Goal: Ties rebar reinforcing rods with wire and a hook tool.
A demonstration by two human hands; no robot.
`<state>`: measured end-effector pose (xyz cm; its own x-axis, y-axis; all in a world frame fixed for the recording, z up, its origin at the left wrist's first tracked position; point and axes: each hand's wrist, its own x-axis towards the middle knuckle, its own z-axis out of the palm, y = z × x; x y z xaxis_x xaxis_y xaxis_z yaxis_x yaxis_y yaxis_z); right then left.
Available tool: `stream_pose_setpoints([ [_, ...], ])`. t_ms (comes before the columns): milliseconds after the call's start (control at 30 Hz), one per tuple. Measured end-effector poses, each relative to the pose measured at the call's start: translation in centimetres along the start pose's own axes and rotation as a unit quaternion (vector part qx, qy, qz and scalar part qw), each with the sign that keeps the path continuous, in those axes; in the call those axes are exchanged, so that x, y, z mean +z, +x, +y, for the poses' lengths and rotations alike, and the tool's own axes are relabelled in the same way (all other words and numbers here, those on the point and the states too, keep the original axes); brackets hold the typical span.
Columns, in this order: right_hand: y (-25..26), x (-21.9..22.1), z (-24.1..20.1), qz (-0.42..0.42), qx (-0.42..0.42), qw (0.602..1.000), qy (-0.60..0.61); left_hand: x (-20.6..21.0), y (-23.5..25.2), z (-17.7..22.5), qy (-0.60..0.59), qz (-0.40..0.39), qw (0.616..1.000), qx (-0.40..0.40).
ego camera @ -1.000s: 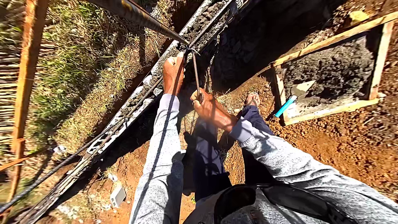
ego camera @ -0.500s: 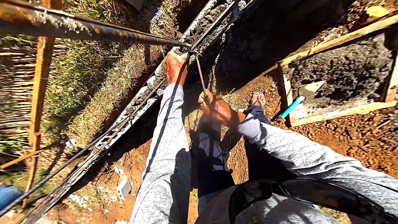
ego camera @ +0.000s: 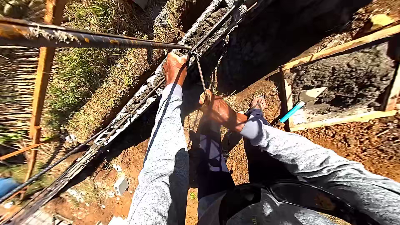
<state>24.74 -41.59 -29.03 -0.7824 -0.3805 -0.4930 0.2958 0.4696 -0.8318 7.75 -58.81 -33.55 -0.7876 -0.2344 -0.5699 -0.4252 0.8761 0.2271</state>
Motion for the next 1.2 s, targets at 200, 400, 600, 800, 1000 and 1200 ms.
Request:
stream_pose_setpoints([
  [200, -0.4, 1.9, 3.6, 0.022, 0.040, 0.996, 0.078, 0.1, -0.3, -0.2, -0.001, -0.011, 1.000, -0.008],
  [400, 0.0, 1.3, 4.9, 0.018, -0.011, 0.998, 0.056, -0.1, -0.3, -0.1, 0.001, -0.016, 1.000, -0.011],
  [600, 0.2, 1.0, 8.4, 0.002, -0.061, 0.998, -0.005, -0.2, 0.1, 0.2, 0.022, -0.021, 0.999, -0.017],
  [800, 2.0, -3.5, 5.6, -0.109, -0.023, 0.990, -0.087, -0.1, -0.1, 0.2, 0.018, -0.020, 0.999, -0.018],
  [1000, 2.8, -10.3, 7.2, -0.096, -0.117, 0.928, -0.339, -0.4, -0.2, 0.4, 0.013, -0.016, 1.000, -0.019],
  [1200, 3.7, -13.8, 5.7, -0.109, 0.024, 0.917, -0.382, -0.1, -0.5, 0.4, 0.006, -0.009, 1.000, -0.013],
])
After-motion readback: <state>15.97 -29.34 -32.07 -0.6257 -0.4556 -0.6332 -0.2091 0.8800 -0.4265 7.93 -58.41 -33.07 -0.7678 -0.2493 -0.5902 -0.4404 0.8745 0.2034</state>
